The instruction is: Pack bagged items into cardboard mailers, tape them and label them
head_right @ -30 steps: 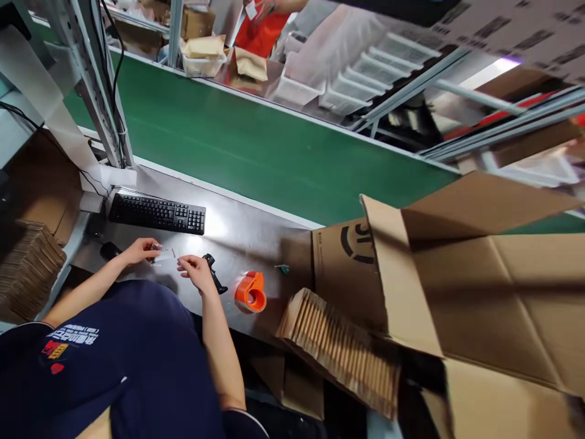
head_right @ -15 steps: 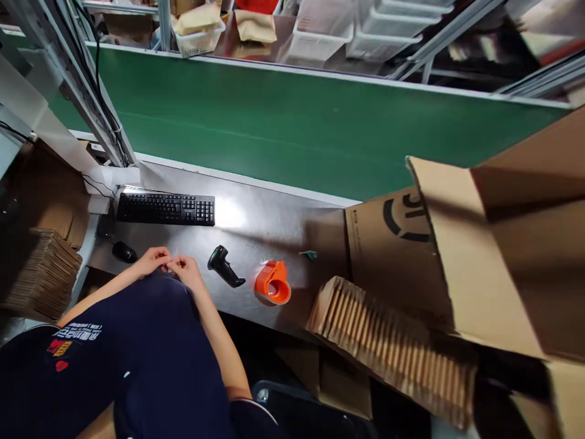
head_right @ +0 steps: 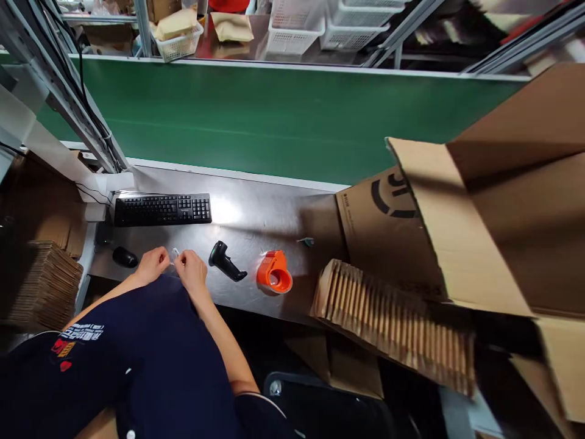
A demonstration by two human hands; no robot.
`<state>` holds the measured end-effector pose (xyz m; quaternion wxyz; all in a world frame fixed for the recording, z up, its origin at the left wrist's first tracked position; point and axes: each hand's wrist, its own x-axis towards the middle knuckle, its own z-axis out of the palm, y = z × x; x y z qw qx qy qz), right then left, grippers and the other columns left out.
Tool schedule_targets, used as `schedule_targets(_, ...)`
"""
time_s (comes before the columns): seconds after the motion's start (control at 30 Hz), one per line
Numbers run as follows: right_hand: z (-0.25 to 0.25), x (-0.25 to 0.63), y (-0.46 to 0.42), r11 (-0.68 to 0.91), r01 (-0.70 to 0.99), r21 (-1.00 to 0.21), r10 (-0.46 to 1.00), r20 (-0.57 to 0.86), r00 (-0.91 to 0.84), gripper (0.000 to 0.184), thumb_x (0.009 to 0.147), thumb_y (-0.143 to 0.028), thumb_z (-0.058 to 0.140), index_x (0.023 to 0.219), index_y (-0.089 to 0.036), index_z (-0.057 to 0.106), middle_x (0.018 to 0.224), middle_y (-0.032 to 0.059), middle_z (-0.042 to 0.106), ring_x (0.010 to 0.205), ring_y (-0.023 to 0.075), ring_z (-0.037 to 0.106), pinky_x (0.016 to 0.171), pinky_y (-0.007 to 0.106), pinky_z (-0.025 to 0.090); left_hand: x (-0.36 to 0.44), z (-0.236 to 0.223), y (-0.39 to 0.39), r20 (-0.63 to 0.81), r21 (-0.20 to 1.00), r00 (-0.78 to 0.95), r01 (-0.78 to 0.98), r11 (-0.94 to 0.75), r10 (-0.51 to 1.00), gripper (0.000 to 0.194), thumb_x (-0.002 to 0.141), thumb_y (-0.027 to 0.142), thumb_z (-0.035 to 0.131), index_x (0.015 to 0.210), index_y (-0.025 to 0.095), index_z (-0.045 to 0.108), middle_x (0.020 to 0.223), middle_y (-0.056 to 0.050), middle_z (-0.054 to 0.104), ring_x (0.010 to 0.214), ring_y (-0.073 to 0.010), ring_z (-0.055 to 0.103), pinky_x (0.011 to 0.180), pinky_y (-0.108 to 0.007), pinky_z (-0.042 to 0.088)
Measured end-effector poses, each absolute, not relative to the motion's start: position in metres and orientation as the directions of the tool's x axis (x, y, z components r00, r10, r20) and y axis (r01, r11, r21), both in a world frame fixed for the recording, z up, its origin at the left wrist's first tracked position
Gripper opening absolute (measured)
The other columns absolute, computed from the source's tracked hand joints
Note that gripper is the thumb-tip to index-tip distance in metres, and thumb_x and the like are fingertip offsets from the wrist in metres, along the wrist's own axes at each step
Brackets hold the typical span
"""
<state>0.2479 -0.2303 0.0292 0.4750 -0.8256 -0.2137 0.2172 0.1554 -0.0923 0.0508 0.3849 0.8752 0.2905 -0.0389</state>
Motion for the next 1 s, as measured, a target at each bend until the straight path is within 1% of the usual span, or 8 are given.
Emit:
schedule_targets(0.17, 0.019, 0.249, -0.233, -0.342, 0.201, -0.918, 0.649, -0.076, 0.757, 0.014, 0.084, -0.021, 0.056, 0.083, -0.024, 0.069, 0.098, 0.0060, 0.072, 0.086, 0.0220, 0.067, 0.085, 0.037, 0.054, 0.152, 0.049, -0.094, -0.342, 0.675, 0.803, 0.571, -0.467, 0.488, 0.019, 0.092, 0.022, 0.057, 0.073, 0.021, 0.061, 0.073, 0.000, 0.066, 0.068, -0.0176, 0.056, 0.065, -0.029, 0.033)
schedule_targets(0.27, 0.012, 0.249, -0.232, -0.359, 0.116, -0.926, 0.665, -0.167, 0.728, 0.017, 0.081, -0.020, 0.058, 0.081, -0.024, 0.074, 0.103, 0.0073, 0.076, 0.095, 0.0250, 0.070, 0.097, 0.043, 0.055, 0.152, 0.047, -0.098, -0.260, 0.714, 0.853, 0.486, -0.505, 0.453, 0.020, 0.094, 0.023, 0.057, 0.076, 0.021, 0.065, 0.079, -0.002, 0.068, 0.072, -0.0185, 0.058, 0.068, -0.029, 0.037)
schedule_targets(0.43, 0.003, 0.248, -0.232, -0.338, -0.142, -0.930, 0.717, -0.352, 0.601, 0.023, 0.081, -0.038, 0.064, 0.064, -0.023, 0.068, 0.064, -0.0008, 0.066, 0.066, 0.0200, 0.063, 0.076, 0.038, 0.059, 0.151, 0.047, -0.101, -0.132, 0.756, 0.956, 0.267, -0.598, 0.261, 0.024, 0.100, 0.027, 0.052, 0.087, 0.021, 0.072, 0.089, -0.007, 0.071, 0.088, -0.0226, 0.064, 0.080, -0.032, 0.047)
schedule_targets(0.57, 0.002, 0.249, -0.234, -0.210, -0.466, -0.860, 0.633, -0.483, 0.606, 0.033, 0.069, -0.051, 0.082, 0.065, -0.022, 0.066, 0.068, -0.0008, 0.070, 0.066, 0.0180, 0.066, 0.072, 0.035, 0.060, 0.146, 0.042, -0.091, -0.001, 0.802, 0.994, 0.068, -0.594, 0.112, 0.026, 0.098, 0.032, 0.061, 0.116, 0.022, 0.077, 0.118, -0.012, 0.073, 0.113, -0.0287, 0.065, 0.105, -0.042, 0.048)
schedule_targets(0.67, 0.006, 0.251, -0.234, -0.205, -0.537, -0.818, 0.623, -0.533, 0.573, 0.037, 0.065, -0.054, 0.085, 0.069, -0.022, 0.065, 0.076, 0.0000, 0.072, 0.067, 0.0178, 0.069, 0.070, 0.036, 0.063, 0.147, 0.030, -0.072, 0.020, 0.810, 0.984, 0.088, -0.581, 0.177, 0.068, 0.077, 0.043, 0.087, 0.139, 0.022, 0.069, 0.146, -0.017, 0.063, 0.138, -0.0382, 0.054, 0.121, -0.052, 0.037)
schedule_targets(0.73, 0.010, 0.252, -0.235, -0.212, -0.577, -0.789, 0.636, -0.560, 0.532, 0.037, 0.061, -0.052, 0.087, 0.071, -0.022, 0.068, 0.082, 0.0012, 0.074, 0.071, 0.0186, 0.071, 0.069, 0.037, 0.064, 0.149, 0.021, -0.058, -0.041, 0.830, 0.983, 0.134, -0.541, 0.180, 0.069, 0.072, 0.043, 0.091, 0.135, 0.022, 0.072, 0.138, -0.016, 0.069, 0.131, -0.0378, 0.059, 0.117, -0.050, 0.040)
schedule_targets(0.9, 0.017, 0.262, -0.241, -0.205, -0.573, -0.793, 0.548, -0.578, 0.604, 0.034, 0.059, -0.044, 0.090, 0.077, -0.020, 0.073, 0.097, 0.0062, 0.078, 0.080, 0.0196, 0.073, 0.072, 0.038, 0.067, 0.148, 0.000, -0.038, -0.073, 0.860, 0.982, 0.151, -0.488, 0.176, 0.030, 0.083, 0.035, 0.079, 0.109, 0.022, 0.078, 0.108, -0.010, 0.076, 0.106, -0.0293, 0.066, 0.098, -0.040, 0.049)
schedule_targets(1.0, 0.016, 0.269, -0.246, -0.173, -0.566, -0.806, 0.482, -0.570, 0.665, 0.033, 0.059, -0.042, 0.089, 0.074, -0.021, 0.068, 0.083, 0.0029, 0.075, 0.075, 0.0206, 0.074, 0.072, 0.040, 0.067, 0.145, -0.012, -0.033, -0.100, 0.862, 0.958, 0.219, -0.457, 0.270, 0.030, 0.078, 0.036, 0.083, 0.103, 0.021, 0.076, 0.106, -0.010, 0.075, 0.105, -0.0289, 0.064, 0.099, -0.041, 0.049)
